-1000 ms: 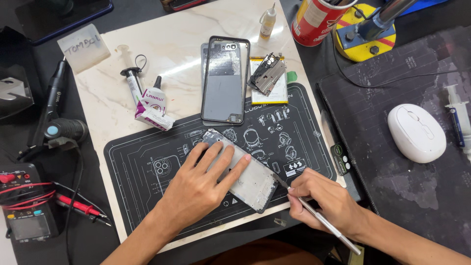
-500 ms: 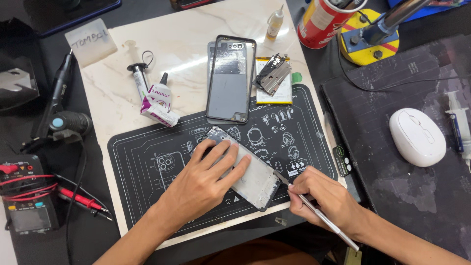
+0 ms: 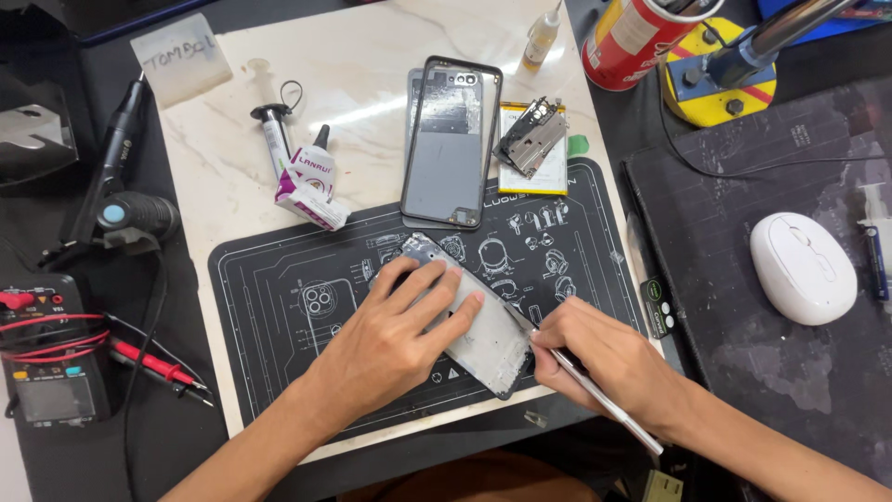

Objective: The person removes adhesive and small components from a disassembled smartphone frame with a thin metal tool. They scrape the internal edges of the frame to clear the adhesive residue.

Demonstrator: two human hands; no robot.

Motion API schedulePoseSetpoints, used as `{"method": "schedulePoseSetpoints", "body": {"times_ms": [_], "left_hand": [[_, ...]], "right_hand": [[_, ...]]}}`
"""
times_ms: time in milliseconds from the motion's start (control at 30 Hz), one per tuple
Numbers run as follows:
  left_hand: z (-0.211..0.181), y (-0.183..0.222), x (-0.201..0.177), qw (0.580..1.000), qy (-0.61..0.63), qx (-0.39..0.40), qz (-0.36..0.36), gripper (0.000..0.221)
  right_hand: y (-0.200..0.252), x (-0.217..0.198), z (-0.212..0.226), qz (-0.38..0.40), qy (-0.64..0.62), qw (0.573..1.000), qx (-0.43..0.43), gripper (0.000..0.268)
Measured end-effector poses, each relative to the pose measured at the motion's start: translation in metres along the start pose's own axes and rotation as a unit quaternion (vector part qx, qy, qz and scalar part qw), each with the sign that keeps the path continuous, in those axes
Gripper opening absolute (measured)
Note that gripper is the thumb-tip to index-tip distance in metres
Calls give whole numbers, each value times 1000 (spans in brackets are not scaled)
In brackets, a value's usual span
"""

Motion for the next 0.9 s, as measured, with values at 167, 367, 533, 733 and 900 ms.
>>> {"method": "schedulePoseSetpoints", "body": {"times_ms": [167, 367, 533, 733, 900], "left_hand": [[-1, -2, -2, 1000, 2, 2, -3, 48], [-1, -1, 0, 1000, -8, 2, -3, 48], [-1, -1, -2, 1000, -6, 6, 2, 49], [-1, -1, -1, 1000, -3, 4, -9, 45], [0, -1, 0, 1000, -6, -2, -16, 43]], "right_hand": [[-6, -3, 5, 2, 7, 1000, -3, 23], [-9, 3, 5, -2, -5, 1000, 6, 22], [-5, 2, 2, -9, 13, 1000, -2, 21], [5, 3, -13, -14, -36, 998, 47, 21], [19, -3, -18, -35, -55, 996, 65, 20]]}}
Point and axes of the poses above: each hand's wrist, its own y-axis away from the middle knuckle, its own x-axis out of the palm, z = x × y, the point moved 1 cm from there along -y, towards the middle knuckle, and after that the axes turned 13 degrees about x, right-handed, at the moved point
